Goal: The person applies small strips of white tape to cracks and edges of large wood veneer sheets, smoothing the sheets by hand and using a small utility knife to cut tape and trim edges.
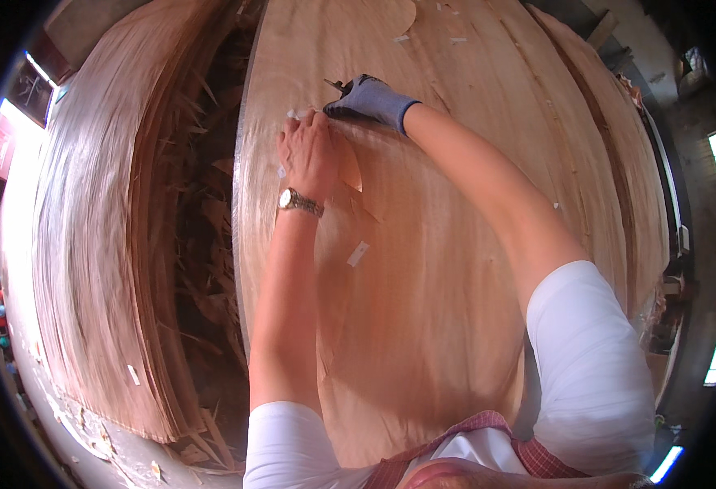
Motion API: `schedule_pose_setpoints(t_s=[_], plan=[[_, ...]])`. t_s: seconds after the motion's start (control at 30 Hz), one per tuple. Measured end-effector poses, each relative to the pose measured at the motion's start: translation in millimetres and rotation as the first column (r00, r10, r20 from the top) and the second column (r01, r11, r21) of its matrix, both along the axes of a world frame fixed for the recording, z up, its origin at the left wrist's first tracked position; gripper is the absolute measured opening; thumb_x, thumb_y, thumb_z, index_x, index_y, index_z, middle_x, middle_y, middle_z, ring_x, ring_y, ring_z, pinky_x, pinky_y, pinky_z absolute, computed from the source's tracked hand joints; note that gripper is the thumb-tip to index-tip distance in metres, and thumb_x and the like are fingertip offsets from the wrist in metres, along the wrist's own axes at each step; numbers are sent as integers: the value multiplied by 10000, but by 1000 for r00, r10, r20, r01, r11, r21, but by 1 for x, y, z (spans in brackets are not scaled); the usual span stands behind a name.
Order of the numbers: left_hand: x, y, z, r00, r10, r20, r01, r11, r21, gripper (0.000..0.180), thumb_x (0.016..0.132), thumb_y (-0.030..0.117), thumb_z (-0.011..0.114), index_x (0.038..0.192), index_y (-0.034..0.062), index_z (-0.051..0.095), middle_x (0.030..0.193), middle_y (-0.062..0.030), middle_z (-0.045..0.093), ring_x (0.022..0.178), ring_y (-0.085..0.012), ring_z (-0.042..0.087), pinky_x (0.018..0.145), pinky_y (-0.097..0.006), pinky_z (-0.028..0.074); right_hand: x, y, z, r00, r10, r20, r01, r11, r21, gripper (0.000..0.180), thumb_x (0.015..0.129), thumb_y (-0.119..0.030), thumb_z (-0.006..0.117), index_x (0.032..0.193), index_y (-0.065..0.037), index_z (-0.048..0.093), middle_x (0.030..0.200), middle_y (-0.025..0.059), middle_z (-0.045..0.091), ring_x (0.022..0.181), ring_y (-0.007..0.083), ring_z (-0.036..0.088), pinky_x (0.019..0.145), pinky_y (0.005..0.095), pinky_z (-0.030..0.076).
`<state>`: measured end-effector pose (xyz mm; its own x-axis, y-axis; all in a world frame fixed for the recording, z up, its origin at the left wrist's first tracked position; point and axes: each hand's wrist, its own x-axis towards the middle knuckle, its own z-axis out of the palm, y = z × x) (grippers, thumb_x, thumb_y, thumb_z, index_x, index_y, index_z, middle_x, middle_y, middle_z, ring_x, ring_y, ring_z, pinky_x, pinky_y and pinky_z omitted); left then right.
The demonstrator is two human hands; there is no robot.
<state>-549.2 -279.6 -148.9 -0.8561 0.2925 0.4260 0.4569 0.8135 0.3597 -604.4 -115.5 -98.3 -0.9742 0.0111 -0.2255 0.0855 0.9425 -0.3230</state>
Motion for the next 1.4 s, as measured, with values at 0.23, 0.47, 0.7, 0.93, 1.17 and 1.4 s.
schedule_pose_setpoints(t_s=[0.23, 0.47, 0.7, 0.93, 1.17, 1.4], plan=[[-1, 3, 3, 997, -75, 9, 75, 990, -117, 426, 874, 201, 562, 1299, 200, 589, 1252, -62, 582, 1173, -292, 502, 949, -442, 389, 10, 14, -2, 998, -62, -33, 60, 996, -67, 657, 717, -565, 718, 1040, 7, 695, 1041, 218, 701, 967, 327, 681, 845, 393, 522], [3, 6, 0, 999, -44, 25, 48, 972, -229, 603, 849, 163, 574, 1431, 275, 460, 1300, -68, 545, 1225, -309, 461, 988, -451, 355, 94, 20, 15, 978, -183, 96, 206, 903, -377, 283, 905, -300, 639, 925, -20, 674, 757, 86, 711, 566, 168, 638, 541, 319, 505], [0, -15, -3, 999, -36, -18, 39, 971, 236, 590, 858, 72, 557, 1425, 202, 459, 1328, -95, 544, 1178, -286, 515, 994, -475, 376, 140, 4, 26, 954, 59, 292, 186, 649, -738, 272, 919, -323, 663, 1010, -67, 656, 814, 40, 705, 593, 78, 568, 476, 222, 414], [100, -21, 16, 988, -155, -15, 156, 983, 101, 428, 857, 89, 548, 1280, 90, 614, 1332, -54, 596, 1230, -270, 503, 1058, -429, 338, 142, 4, 3, 920, -21, 391, 307, 658, -687, 315, 884, -363, 698, 842, -52, 678, 753, 38, 695, 554, 99, 579, 488, 238, 432], [139, -26, 10, 987, -132, 93, 140, 986, -87, 527, 918, 378, 553, 1416, 212, 506, 1506, -120, 419, 1361, -367, 385, 1092, -524, 277, 163, 11, 34, 928, -52, 369, 249, 825, -508, 312, 889, -360, 697, 902, -49, 674, 715, 37, 674, 538, 104, 571, 499, 264, 454], [145, -5, 10, 981, -139, 132, 154, 982, -108, 535, 868, 352, 621, 1388, 274, 527, 1487, -130, 418, 1373, -376, 355, 1063, -567, 275, 308, -18, 2, 880, -11, -475, -57, 990, -128, 194, 956, -215, 592, 1032, -39, 623, 721, 69, 643, 593, 171, 612, 531, 329, 470]])
